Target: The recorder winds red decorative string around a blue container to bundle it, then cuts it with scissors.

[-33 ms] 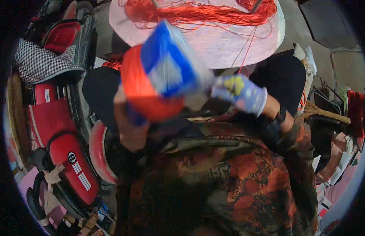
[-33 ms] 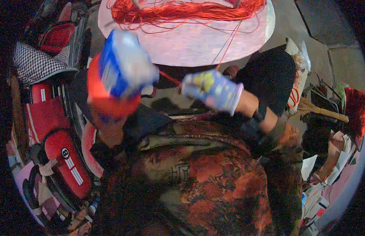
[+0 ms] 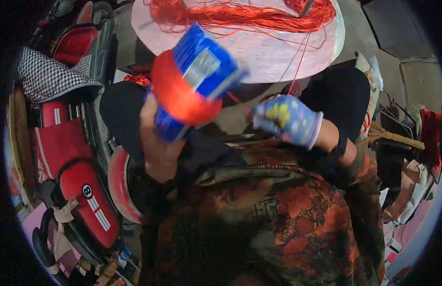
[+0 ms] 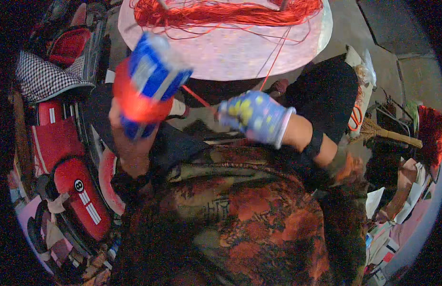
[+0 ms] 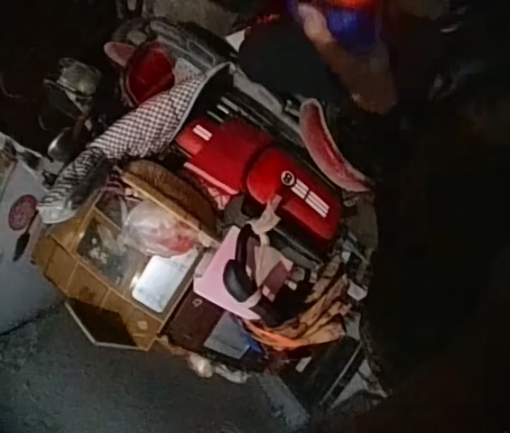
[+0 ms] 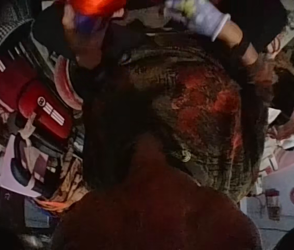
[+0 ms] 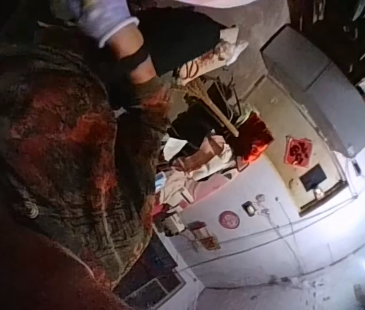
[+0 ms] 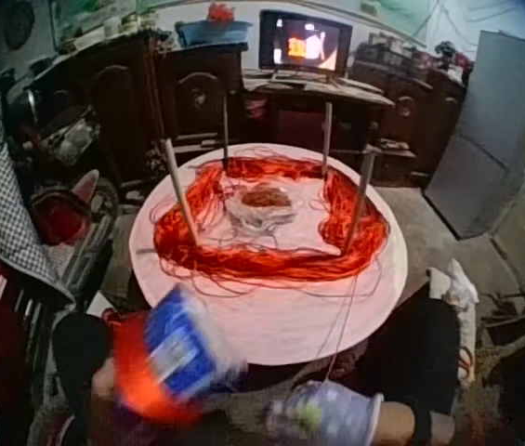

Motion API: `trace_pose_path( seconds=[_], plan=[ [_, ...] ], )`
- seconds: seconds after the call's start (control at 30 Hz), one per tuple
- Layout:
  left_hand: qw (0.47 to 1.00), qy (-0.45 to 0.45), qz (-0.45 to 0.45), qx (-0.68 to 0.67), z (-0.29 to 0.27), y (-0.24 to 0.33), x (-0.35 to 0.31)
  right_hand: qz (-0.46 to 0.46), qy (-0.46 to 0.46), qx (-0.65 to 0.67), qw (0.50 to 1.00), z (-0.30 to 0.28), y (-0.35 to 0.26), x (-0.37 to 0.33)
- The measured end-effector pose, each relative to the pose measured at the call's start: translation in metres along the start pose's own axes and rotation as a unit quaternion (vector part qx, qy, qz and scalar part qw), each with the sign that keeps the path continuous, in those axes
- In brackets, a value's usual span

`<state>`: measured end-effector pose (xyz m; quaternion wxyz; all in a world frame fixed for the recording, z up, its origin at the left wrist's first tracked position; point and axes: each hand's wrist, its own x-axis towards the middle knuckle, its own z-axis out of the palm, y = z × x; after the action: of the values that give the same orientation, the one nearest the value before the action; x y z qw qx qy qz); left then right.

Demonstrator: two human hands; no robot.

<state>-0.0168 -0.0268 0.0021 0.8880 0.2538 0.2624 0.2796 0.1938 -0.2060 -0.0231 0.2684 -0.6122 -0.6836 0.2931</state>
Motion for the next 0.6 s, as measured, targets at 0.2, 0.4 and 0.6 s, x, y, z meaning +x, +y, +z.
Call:
trace_pose_path(
  seconds=[0.2, 0.4, 0.6],
  plan=[
    [0.898, -0.056, -0.063, 0.432, -0.015, -0.007, 0.003, -0.089, -0.001, -0.047, 0.995, -0.046, -0.04, 0.025],
    [0.937, -0.209, -0.192, 0.204, 0.001, 0.007, -0.014, 0.074, 0.058, 0.212, 0.973, -0.035, 0.016, 0.035],
    [0.999, -0.006, -0.015, 0.029, -0.024, 0.003, -0.004, 0.072, -0.001, 0.167, 0.983, -0.011, -0.003, 0.004]
  ],
)
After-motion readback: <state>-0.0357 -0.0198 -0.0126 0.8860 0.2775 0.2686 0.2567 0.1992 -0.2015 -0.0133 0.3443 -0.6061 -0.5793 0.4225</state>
